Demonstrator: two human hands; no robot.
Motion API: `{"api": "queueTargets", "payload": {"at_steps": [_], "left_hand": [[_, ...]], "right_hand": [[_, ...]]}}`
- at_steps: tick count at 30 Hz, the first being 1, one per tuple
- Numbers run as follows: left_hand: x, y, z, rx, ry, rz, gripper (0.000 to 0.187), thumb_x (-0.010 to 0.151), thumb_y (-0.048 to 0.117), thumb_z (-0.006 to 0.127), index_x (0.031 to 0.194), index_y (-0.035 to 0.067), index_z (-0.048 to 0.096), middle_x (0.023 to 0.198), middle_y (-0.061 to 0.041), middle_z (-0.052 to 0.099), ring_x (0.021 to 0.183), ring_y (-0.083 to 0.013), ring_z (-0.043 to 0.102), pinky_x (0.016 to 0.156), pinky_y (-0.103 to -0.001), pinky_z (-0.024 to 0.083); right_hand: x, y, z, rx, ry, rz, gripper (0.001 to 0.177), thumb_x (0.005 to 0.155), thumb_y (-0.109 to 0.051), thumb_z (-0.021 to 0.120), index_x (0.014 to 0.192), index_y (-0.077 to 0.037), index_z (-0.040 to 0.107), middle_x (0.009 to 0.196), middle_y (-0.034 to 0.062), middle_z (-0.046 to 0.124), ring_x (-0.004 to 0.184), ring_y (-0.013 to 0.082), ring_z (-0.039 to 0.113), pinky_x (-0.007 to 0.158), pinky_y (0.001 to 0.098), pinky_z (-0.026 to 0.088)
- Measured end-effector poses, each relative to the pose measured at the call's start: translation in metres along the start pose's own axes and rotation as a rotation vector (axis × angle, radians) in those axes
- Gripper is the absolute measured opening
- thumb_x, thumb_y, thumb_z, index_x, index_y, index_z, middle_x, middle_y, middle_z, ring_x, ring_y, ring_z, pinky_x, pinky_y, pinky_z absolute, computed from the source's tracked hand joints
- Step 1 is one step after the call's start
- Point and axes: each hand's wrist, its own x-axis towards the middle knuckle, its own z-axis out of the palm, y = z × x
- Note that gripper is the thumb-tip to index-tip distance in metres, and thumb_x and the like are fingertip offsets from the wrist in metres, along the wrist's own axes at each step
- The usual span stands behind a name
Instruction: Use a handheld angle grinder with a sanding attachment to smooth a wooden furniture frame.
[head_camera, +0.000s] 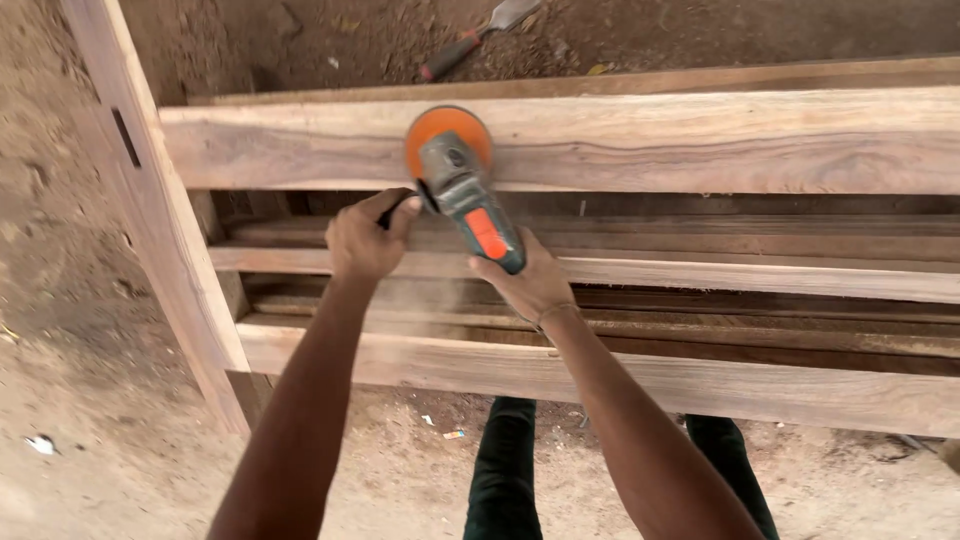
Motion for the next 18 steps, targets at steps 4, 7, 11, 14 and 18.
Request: {"api": "queueTargets", "payload": {"at_steps": [4,7,11,14,18], "left_hand": [[-0.031,-0.043,0.012,-0.152,0.055,-0.141,0.038,0.1,0.05,0.064,0.113,0.017,0.079,0.074,-0.01,0.071,0.069,-0.0279,0.069,0.069,-0.041,0.053],[-0.046,-0.02,0.046,-0.296,0.073,-0.225,0.042,0.098,0.053,0.064,0.114,0.017,0.077,0.067,-0.006,0.069,0.063,-0.0197,0.068,0.064,-0.037,0.053],[-0.055,0.068,0.098,-0.352,0.041,-0.197,0.043,0.097,0.053,0.064,0.112,0.015,0.078,0.065,-0.006,0.07,0.062,-0.0168,0.069,0.062,-0.037,0.053],[-0.057,0.15,0.125,-0.426,-0.077,-0.224,0.041,0.093,0.053,0.065,0.113,0.019,0.078,0.067,-0.004,0.072,0.06,-0.0183,0.069,0.058,-0.037,0.054],[-0.058,0.239,0.172,-0.445,-0.116,-0.167,0.036,0.093,0.051,0.067,0.108,0.021,0.079,0.071,-0.004,0.074,0.064,-0.0209,0.072,0.06,-0.038,0.055]], "right_hand": [[0.001,-0.014,0.003,-0.171,-0.089,-0.099,0.081,0.07,-0.068,0.075,0.129,-0.015,0.06,0.103,0.0117,0.077,0.095,0.0281,0.075,0.085,0.0411,0.058],[-0.016,-0.009,-0.035,-0.328,-0.052,-0.074,0.076,0.074,-0.067,0.076,0.129,-0.016,0.063,0.106,0.0126,0.079,0.099,0.0307,0.072,0.091,0.044,0.056],[-0.048,0.027,-0.112,-0.249,-0.061,0.073,0.091,0.073,-0.066,0.072,0.146,-0.02,0.045,0.113,0.0067,0.072,0.091,0.0222,0.076,0.084,0.0408,0.061],[-0.077,0.057,-0.176,-0.289,0.049,0.154,0.084,0.073,-0.061,0.073,0.142,-0.019,0.052,0.108,0.0087,0.076,0.092,0.0199,0.075,0.084,0.042,0.061],[-0.103,0.113,-0.257,-0.318,0.196,0.175,0.081,0.073,-0.06,0.076,0.14,-0.018,0.056,0.109,0.0104,0.077,0.095,0.0238,0.077,0.088,0.0403,0.06]]}}
